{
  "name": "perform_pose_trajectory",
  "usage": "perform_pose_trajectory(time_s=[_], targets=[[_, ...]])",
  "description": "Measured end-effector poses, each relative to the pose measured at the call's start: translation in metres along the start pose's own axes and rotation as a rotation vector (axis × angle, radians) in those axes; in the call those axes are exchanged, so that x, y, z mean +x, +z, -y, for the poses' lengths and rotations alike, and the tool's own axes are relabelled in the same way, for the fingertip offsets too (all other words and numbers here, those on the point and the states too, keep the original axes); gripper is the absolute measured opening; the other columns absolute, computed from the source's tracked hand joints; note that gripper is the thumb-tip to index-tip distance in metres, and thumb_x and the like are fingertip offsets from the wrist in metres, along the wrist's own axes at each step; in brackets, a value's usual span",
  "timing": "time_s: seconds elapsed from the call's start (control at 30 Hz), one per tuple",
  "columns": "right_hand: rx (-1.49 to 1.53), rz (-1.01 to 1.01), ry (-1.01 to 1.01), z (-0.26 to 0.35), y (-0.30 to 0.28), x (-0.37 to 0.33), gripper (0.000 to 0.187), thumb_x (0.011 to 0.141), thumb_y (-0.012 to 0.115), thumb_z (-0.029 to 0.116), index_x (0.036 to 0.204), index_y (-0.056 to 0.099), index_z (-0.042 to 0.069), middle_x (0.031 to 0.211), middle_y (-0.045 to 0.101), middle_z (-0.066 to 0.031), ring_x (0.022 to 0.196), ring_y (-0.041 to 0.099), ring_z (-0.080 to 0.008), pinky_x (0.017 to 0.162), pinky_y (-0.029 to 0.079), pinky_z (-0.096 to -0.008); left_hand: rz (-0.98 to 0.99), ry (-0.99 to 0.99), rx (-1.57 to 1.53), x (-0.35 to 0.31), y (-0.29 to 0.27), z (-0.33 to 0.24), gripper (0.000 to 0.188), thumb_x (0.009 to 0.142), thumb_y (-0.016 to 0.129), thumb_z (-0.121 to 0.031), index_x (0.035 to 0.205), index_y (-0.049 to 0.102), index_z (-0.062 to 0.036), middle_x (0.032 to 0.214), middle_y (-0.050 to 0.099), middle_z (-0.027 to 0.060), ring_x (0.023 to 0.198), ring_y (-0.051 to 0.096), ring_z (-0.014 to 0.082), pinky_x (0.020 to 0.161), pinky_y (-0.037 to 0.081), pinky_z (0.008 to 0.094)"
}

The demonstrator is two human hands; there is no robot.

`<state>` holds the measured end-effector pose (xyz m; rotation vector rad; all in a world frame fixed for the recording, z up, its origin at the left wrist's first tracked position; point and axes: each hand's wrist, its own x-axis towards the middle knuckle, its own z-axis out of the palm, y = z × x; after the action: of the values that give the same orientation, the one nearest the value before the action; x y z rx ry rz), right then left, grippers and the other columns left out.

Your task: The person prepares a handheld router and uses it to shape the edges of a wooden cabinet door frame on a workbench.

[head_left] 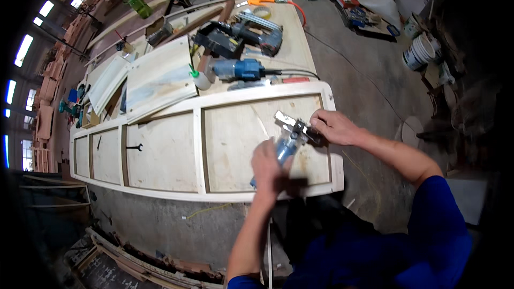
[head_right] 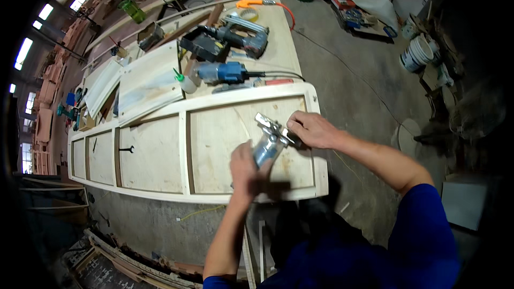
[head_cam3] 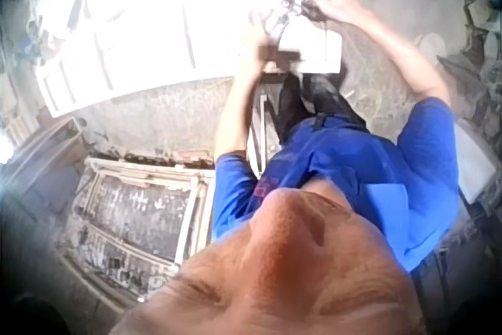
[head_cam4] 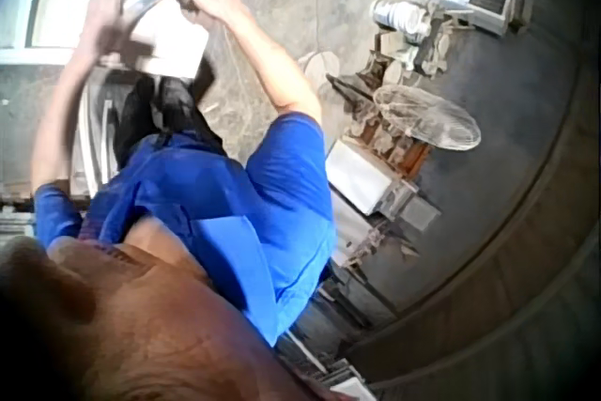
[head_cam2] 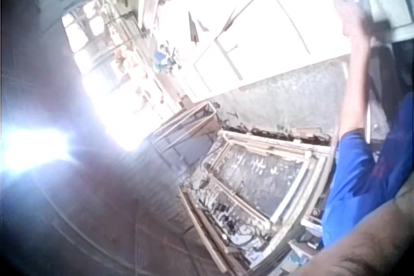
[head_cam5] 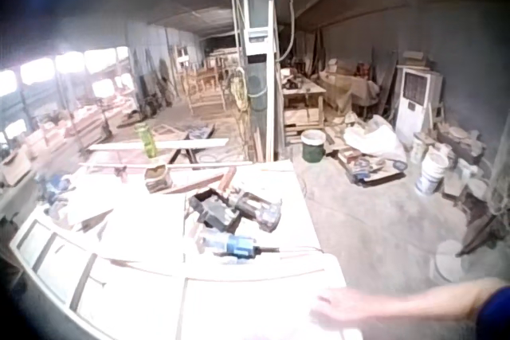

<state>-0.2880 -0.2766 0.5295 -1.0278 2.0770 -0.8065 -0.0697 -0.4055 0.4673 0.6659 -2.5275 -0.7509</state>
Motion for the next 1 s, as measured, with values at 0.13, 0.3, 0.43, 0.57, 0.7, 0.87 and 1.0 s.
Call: perform_pose_trajectory(time_s=[0.13, 0.3, 0.43, 0.57, 0.7, 0.87, 1.0], targets=[[-0.097, 0.200, -0.155, -0.018, 0.003, 0.042, 0.045, 0.106, 0.038, 0.038, 0.095, 0.060, 0.000, 0.089, 0.064, -0.0225, 0.082, 0.062, -0.0385, 0.079, 0.049, -0.0446, 0.056, 0.013, -0.152, 0.036, 0.029, -0.032, 0.047, 0.085, 0.076, -0.017, 0.124, 0.056, 0.0011, 0.106, 0.062, 0.0220, 0.098, 0.058, 0.0425, 0.085, 0.047, 0.0510], [0.007, 0.381, -0.313, -0.022, -0.005, 0.054, 0.043, 0.108, 0.037, 0.035, 0.089, 0.056, 0.000, 0.086, 0.060, -0.0201, 0.080, 0.059, -0.0359, 0.079, 0.049, -0.0443, -0.007, -0.018, -0.170, 0.044, 0.039, -0.029, 0.036, 0.086, 0.075, -0.016, 0.115, 0.058, 0.0005, 0.096, 0.060, 0.0204, 0.092, 0.057, 0.0408, 0.079, 0.045, 0.0502], [-0.061, 0.454, -0.543, -0.021, -0.005, 0.067, 0.036, 0.107, 0.037, 0.031, 0.097, 0.059, 0.004, 0.093, 0.061, -0.0185, 0.090, 0.060, -0.0403, 0.082, 0.049, -0.0470, 0.033, 0.037, -0.093, 0.048, 0.035, -0.026, 0.025, 0.087, 0.072, -0.016, 0.101, 0.059, 0.0000, 0.091, 0.058, 0.0192, 0.086, 0.055, 0.0394, 0.076, 0.045, 0.0495], [-0.071, 0.532, -0.557, -0.014, -0.012, 0.072, 0.037, 0.108, 0.037, 0.031, 0.095, 0.062, 0.006, 0.097, 0.063, -0.0175, 0.094, 0.062, -0.0387, 0.086, 0.050, -0.0466, 0.135, -0.027, -0.061, 0.054, 0.041, -0.026, 0.017, 0.087, 0.068, -0.015, 0.093, 0.058, -0.0022, 0.093, 0.059, 0.0212, 0.088, 0.055, 0.0415, 0.074, 0.045, 0.0499], [-0.100, 0.564, -0.618, -0.029, -0.012, 0.082, 0.031, 0.103, 0.043, 0.027, 0.092, 0.062, 0.005, 0.093, 0.064, -0.0179, 0.091, 0.064, -0.0386, 0.083, 0.052, -0.0468, 0.099, -0.127, -0.102, 0.060, 0.040, -0.039, 0.027, 0.077, 0.075, -0.012, 0.096, 0.058, -0.0049, 0.097, 0.058, 0.0198, 0.091, 0.057, 0.0424, 0.075, 0.047, 0.0519], [-0.035, 0.494, -0.747, -0.040, 0.005, 0.086, 0.016, 0.097, 0.049, 0.015, 0.093, 0.060, 0.005, 0.085, 0.063, -0.0199, 0.081, 0.065, -0.0400, 0.075, 0.053, -0.0468, 0.102, -0.202, -0.045, 0.058, 0.041, -0.041, 0.029, 0.078, 0.073, -0.008, 0.102, 0.059, -0.0044, 0.097, 0.057, 0.0198, 0.092, 0.056, 0.0430, 0.076, 0.046, 0.0528], [0.094, 0.494, -0.751, -0.035, 0.000, 0.080, 0.022, 0.102, 0.045, 0.020, 0.092, 0.058, 0.005, 0.087, 0.063, -0.0197, 0.084, 0.064, -0.0409, 0.076, 0.053, -0.0465, 0.060, -0.207, -0.053, 0.055, 0.042, -0.046, 0.029, 0.077, 0.073, -0.006, 0.102, 0.058, -0.0043, 0.098, 0.057, 0.0201, 0.091, 0.055, 0.0432, 0.077, 0.045, 0.0525]])
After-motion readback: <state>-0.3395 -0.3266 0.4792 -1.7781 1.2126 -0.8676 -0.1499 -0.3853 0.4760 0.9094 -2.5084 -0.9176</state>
